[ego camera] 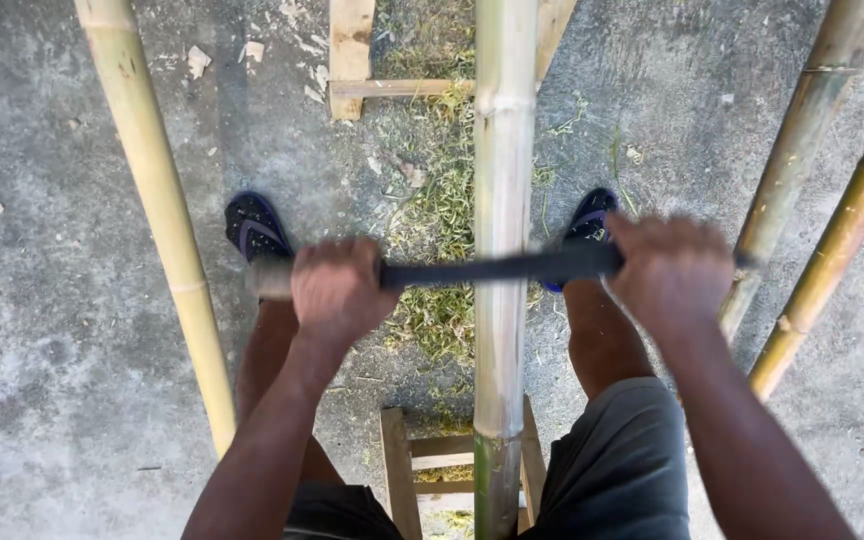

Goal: Scraping and peeling the outer layer of bamboo poles using a machete to prepare them for furniture manufacturing.

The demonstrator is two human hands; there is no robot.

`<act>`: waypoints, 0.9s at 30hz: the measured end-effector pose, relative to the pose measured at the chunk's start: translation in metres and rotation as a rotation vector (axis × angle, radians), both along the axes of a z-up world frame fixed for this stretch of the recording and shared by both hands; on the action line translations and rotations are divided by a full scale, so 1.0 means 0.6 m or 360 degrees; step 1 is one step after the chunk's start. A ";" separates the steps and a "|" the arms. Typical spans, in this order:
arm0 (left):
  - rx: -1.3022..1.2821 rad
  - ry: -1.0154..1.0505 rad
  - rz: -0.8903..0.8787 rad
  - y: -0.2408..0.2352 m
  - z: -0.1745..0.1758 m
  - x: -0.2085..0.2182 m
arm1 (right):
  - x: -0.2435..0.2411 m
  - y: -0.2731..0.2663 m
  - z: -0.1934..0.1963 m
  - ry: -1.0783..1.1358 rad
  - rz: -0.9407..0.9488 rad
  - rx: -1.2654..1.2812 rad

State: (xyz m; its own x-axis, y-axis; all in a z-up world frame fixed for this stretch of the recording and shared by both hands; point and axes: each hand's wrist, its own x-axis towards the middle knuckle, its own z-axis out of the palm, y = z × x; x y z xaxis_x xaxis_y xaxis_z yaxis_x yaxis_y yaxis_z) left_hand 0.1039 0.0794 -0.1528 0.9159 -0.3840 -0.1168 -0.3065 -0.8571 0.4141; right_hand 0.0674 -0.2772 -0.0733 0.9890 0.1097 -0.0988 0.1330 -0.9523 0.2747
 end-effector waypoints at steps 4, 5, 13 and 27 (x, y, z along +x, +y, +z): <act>-0.0109 -0.0115 -0.0033 0.004 0.006 -0.019 | -0.039 0.011 0.011 0.0192 -0.0153 -0.0008; -0.0016 0.0176 0.0008 0.002 0.001 -0.001 | -0.027 0.013 0.015 0.0076 -0.0051 -0.0031; 0.0065 0.0056 0.0162 -0.059 -0.085 0.246 | 0.269 -0.038 0.006 -0.0517 0.0417 -0.0467; 0.0563 -0.0262 -0.0036 -0.050 0.072 0.193 | 0.125 -0.089 -0.160 -0.0476 -0.0002 0.0364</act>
